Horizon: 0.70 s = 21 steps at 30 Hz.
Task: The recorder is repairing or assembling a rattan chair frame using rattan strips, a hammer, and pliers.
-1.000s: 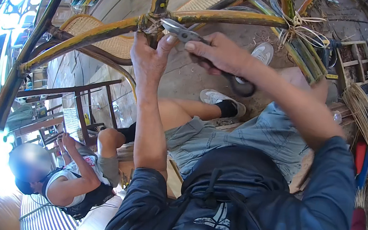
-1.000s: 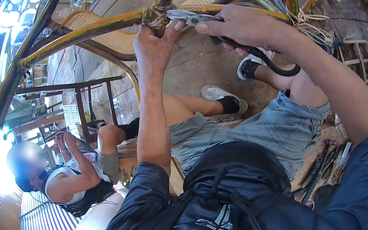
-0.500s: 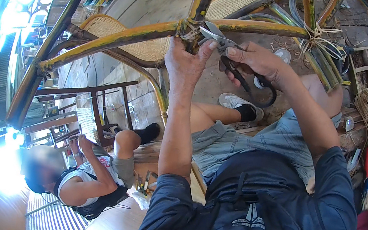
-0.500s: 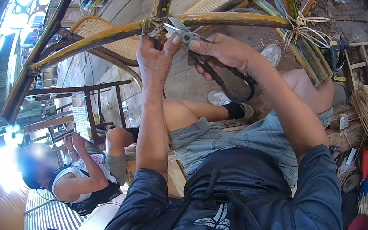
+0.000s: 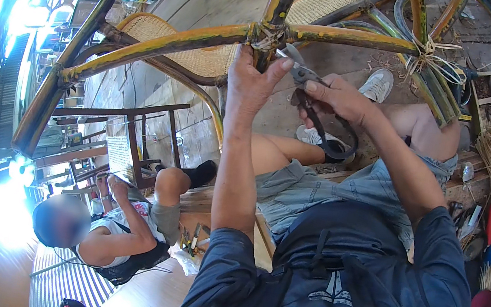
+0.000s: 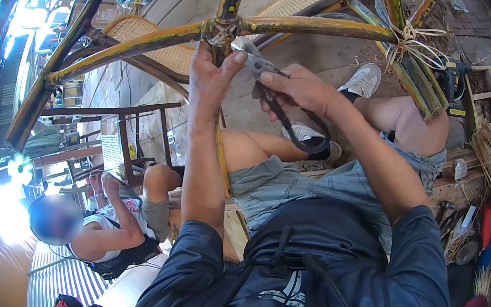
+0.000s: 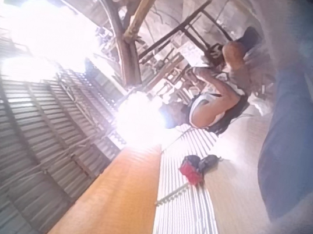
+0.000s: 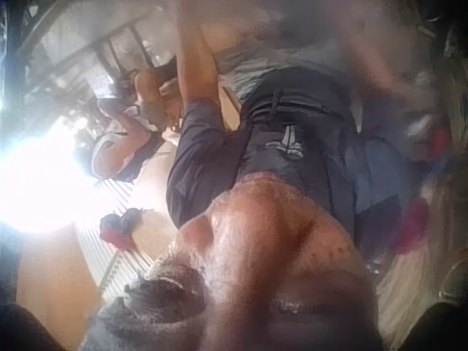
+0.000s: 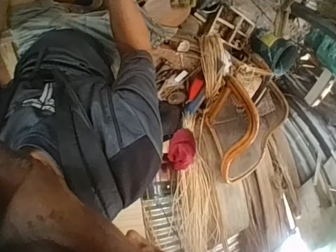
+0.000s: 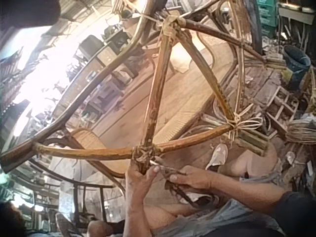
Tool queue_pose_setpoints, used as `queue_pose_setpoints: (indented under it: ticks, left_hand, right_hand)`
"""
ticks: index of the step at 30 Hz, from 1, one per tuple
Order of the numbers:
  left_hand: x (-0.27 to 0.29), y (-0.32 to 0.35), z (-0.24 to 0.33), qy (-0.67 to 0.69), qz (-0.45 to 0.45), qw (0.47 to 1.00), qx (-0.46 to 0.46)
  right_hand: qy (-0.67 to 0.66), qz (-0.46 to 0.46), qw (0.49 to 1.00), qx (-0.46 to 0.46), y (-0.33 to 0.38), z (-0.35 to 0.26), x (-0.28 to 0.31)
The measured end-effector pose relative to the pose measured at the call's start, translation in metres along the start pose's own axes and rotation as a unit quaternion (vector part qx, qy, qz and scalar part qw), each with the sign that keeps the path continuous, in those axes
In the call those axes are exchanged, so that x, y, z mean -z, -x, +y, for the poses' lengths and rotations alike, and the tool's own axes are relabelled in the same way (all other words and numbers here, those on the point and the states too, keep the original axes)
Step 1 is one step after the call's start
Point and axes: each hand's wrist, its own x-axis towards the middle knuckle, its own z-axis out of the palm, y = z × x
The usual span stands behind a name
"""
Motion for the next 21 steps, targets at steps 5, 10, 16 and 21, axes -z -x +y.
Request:
queue_pose_setpoints:
  ticks: [5,10,16,21]
  left_hand:
    - [0.009,-0.004,0.004,0.118,-0.077,0.989,0.048]
    - [0.012,-0.005,-0.006,0.178,-0.091,0.978,0.053]
    - [0.012,-0.008,-0.008,0.132,-0.076,0.987,0.049]
    - [0.003,-0.003,-0.005,0.073,-0.037,0.997,0.014]
  right_hand:
    - [-0.092,-0.028,0.995,0.024,-0.011,0.021,-0.009]
    - [-0.142,-0.022,0.989,0.045,-0.011,0.027,-0.024]
    - [-0.068,0.021,0.997,0.029,-0.005,0.010,-0.021]
    - [0.000,-0.001,1.000,0.009,0.000,-0.007,-0.009]
